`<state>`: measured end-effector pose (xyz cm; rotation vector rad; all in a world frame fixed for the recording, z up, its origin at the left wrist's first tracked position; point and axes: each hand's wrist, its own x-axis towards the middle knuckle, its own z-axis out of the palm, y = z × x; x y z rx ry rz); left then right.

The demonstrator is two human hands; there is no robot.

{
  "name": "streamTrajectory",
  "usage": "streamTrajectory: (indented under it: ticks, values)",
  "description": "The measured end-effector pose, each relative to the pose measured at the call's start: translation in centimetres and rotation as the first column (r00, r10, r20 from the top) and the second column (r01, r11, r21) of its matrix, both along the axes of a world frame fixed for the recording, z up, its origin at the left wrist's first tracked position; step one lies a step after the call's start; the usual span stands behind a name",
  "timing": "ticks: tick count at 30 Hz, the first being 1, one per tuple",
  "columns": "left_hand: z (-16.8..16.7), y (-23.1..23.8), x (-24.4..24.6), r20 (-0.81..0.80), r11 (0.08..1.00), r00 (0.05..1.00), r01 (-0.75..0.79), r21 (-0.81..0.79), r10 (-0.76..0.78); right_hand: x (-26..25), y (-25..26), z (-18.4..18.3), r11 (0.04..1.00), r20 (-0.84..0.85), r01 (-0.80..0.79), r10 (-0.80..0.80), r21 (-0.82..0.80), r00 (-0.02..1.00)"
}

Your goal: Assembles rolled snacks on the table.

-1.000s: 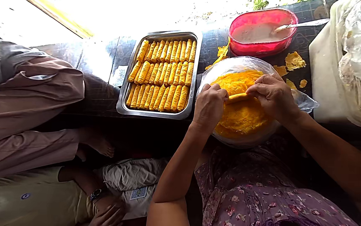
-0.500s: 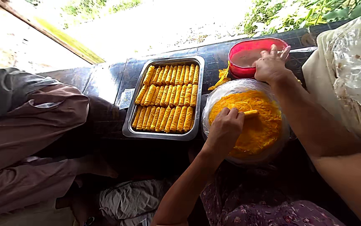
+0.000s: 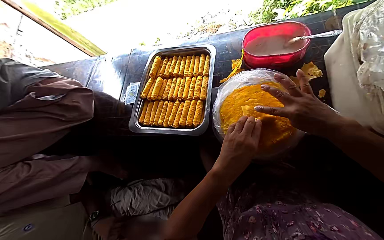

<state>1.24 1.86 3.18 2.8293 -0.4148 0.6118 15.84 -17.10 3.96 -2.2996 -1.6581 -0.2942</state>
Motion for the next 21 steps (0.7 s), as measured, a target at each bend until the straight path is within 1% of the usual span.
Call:
streamTrajectory:
  ticks: [1,3,6,8,10,12,13,15,17,19,21]
  values:
    - [0.0,0.0,0.1,-0.001,1.000,1.000,0.001,0.003,-0.001,0.1,0.0,0.0,0.999,0.051,0.000,0.002,-0.044,0.999]
    - [0.0,0.0,0.2,-0.011,1.000,1.000,0.005,0.010,-0.005,0.3,0.0,0.2,0.996,0.105,0.020,-0.011,-0.082,0.994]
    - [0.0,0.0,0.3,-0.016,1.000,1.000,0.001,0.021,-0.001,0.5,0.1,0.7,0.996,0.136,0.065,-0.057,-0.061,0.989]
    - [0.0,0.0,0.2,-0.010,1.000,1.000,-0.007,0.030,0.007,0.3,0.1,0.9,0.997,0.123,0.073,-0.069,-0.029,0.990]
    - [-0.1,0.0,0.2,-0.013,0.999,1.000,-0.014,0.039,0.015,0.3,0.0,0.7,1.000,0.088,0.018,-0.017,-0.003,0.996]
    - [-0.1,0.0,0.2,-0.031,0.999,0.999,-0.010,0.038,0.011,0.5,0.0,0.2,0.998,0.051,-0.047,0.048,-0.036,0.998]
    - [-0.1,0.1,0.2,-0.039,1.000,0.999,-0.007,0.030,0.008,0.8,0.1,0.0,0.997,0.043,-0.054,0.057,-0.057,0.997]
    - [-0.3,0.1,0.4,-0.042,1.000,0.999,0.000,0.006,0.001,1.3,0.4,-0.1,0.997,0.047,-0.020,0.023,-0.072,0.999]
    - [-0.4,0.1,0.5,-0.048,1.000,0.999,0.002,-0.003,-0.002,1.3,1.0,0.4,0.998,0.046,0.019,-0.017,-0.054,0.999]
    - [-0.4,0.1,0.5,-0.047,1.000,0.999,0.003,0.004,-0.003,0.9,1.9,0.9,0.999,0.041,0.012,-0.010,-0.036,0.999]
    - [-0.4,0.1,0.5,-0.035,1.000,0.999,0.004,0.011,-0.004,0.6,2.8,1.0,0.997,0.019,-0.029,0.031,-0.072,0.999]
